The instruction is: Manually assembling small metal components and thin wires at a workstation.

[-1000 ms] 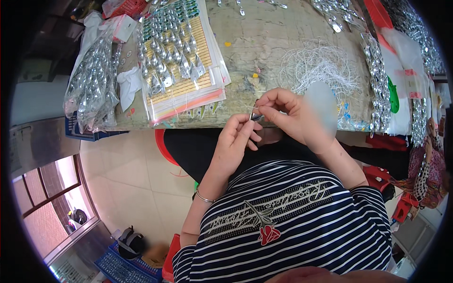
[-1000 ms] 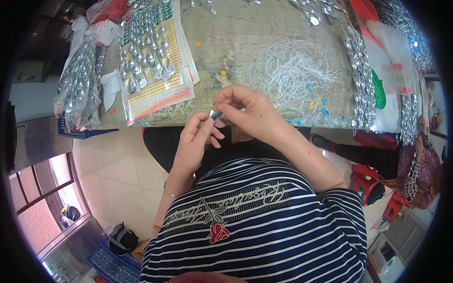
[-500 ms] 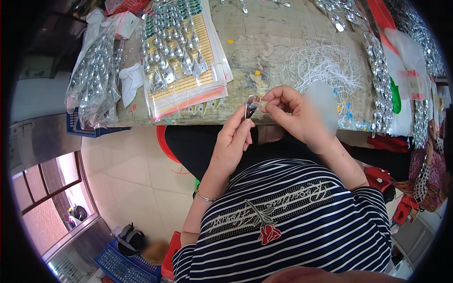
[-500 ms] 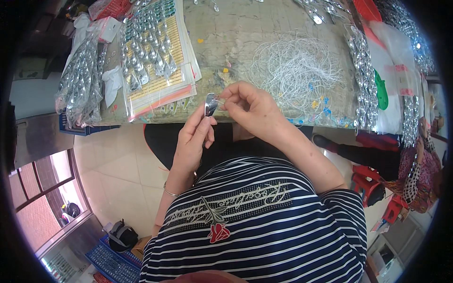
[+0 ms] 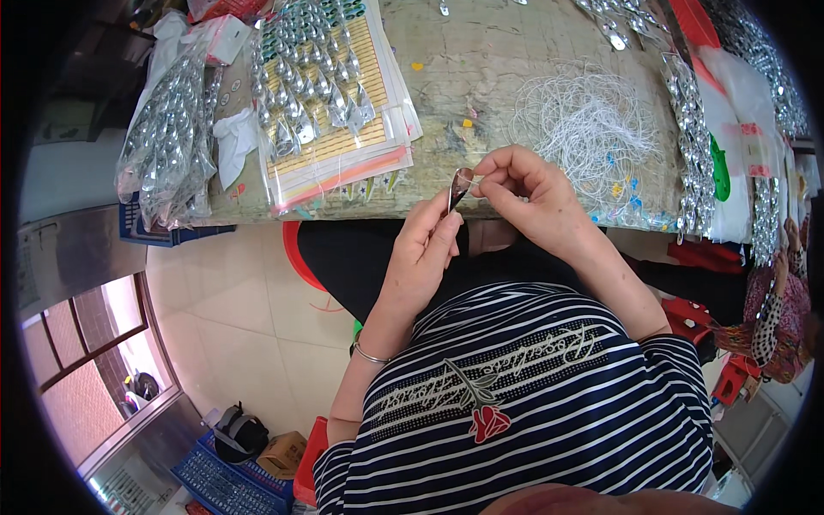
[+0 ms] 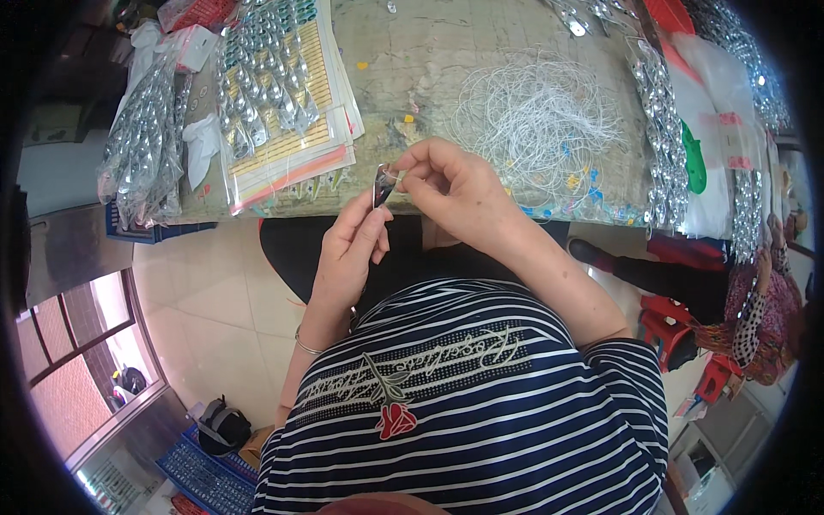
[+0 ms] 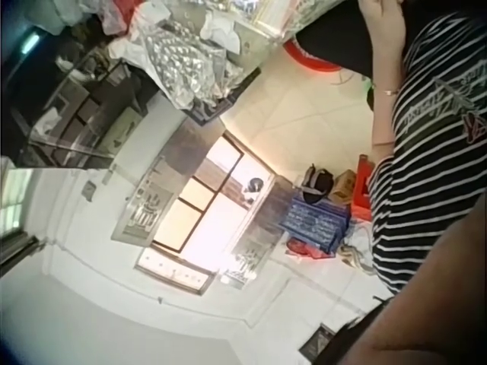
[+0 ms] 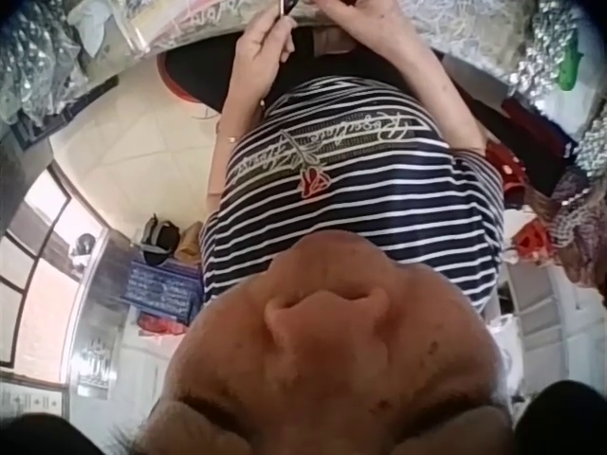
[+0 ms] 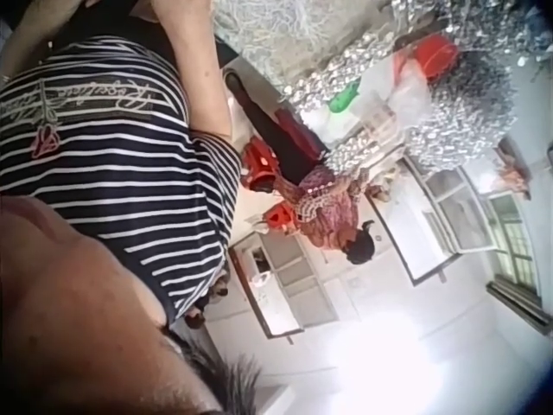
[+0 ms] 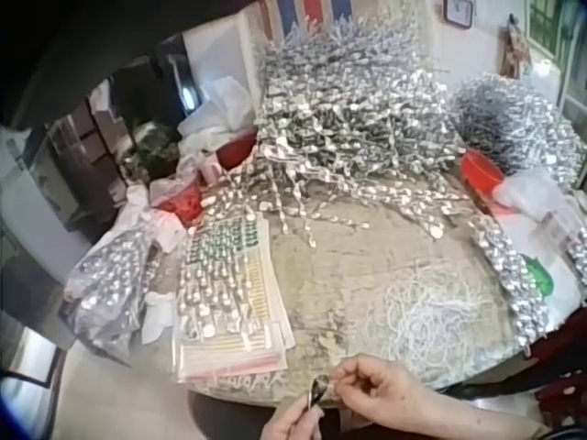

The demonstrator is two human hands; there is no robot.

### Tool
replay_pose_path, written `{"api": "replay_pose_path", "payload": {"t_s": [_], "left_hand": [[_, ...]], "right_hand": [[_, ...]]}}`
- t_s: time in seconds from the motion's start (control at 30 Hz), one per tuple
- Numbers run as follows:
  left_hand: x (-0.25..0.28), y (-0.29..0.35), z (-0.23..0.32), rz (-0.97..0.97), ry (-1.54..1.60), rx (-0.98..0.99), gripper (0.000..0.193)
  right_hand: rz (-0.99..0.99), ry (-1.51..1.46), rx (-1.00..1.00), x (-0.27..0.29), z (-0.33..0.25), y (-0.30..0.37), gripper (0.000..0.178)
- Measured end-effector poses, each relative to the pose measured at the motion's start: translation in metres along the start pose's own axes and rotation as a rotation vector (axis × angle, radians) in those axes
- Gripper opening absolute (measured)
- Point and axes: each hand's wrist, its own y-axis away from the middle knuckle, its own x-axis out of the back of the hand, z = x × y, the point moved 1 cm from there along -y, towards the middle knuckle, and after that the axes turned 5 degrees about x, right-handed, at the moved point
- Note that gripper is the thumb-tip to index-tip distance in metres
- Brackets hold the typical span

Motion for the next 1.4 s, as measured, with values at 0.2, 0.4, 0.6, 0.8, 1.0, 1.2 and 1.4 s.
{"api": "replay_pose_path", "payload": {"t_s": [0.2, 0.4, 0.6, 0.8, 1.0, 1.2, 1.4], "left_hand": [[0.0, 0.0, -0.002, 0.023, 0.017, -0.001, 0.034], [0.001, 0.001, -0.003, 0.024, 0.018, -0.003, 0.034], [0.002, 0.001, -0.005, 0.033, 0.036, -0.002, 0.034], [0.001, 0.002, -0.006, -0.007, 0.025, 0.008, 0.036], [0.001, 0.002, -0.006, -0.036, -0.014, 0.009, 0.041], [0.001, 0.0, -0.008, -0.105, -0.15, -0.105, 0.047], [0.004, 0.0, -0.009, -0.129, -0.252, -0.188, 0.048]], "right_hand": [[-0.063, 0.037, -0.049, 0.001, -0.007, 0.002, 0.016], [-0.05, 0.018, -0.073, 0.0, -0.004, 0.002, 0.015], [-0.041, 0.027, -0.073, 0.001, 0.002, 0.001, 0.014], [-0.043, 0.034, -0.08, -0.001, 0.002, 0.001, 0.014], [-0.015, 0.061, 0.007, -0.004, 0.002, 0.001, 0.018], [-0.048, 0.095, 0.025, -0.004, 0.001, 0.003, 0.027], [-0.041, 0.066, 0.016, -0.004, 0.002, 0.006, 0.025]]}}
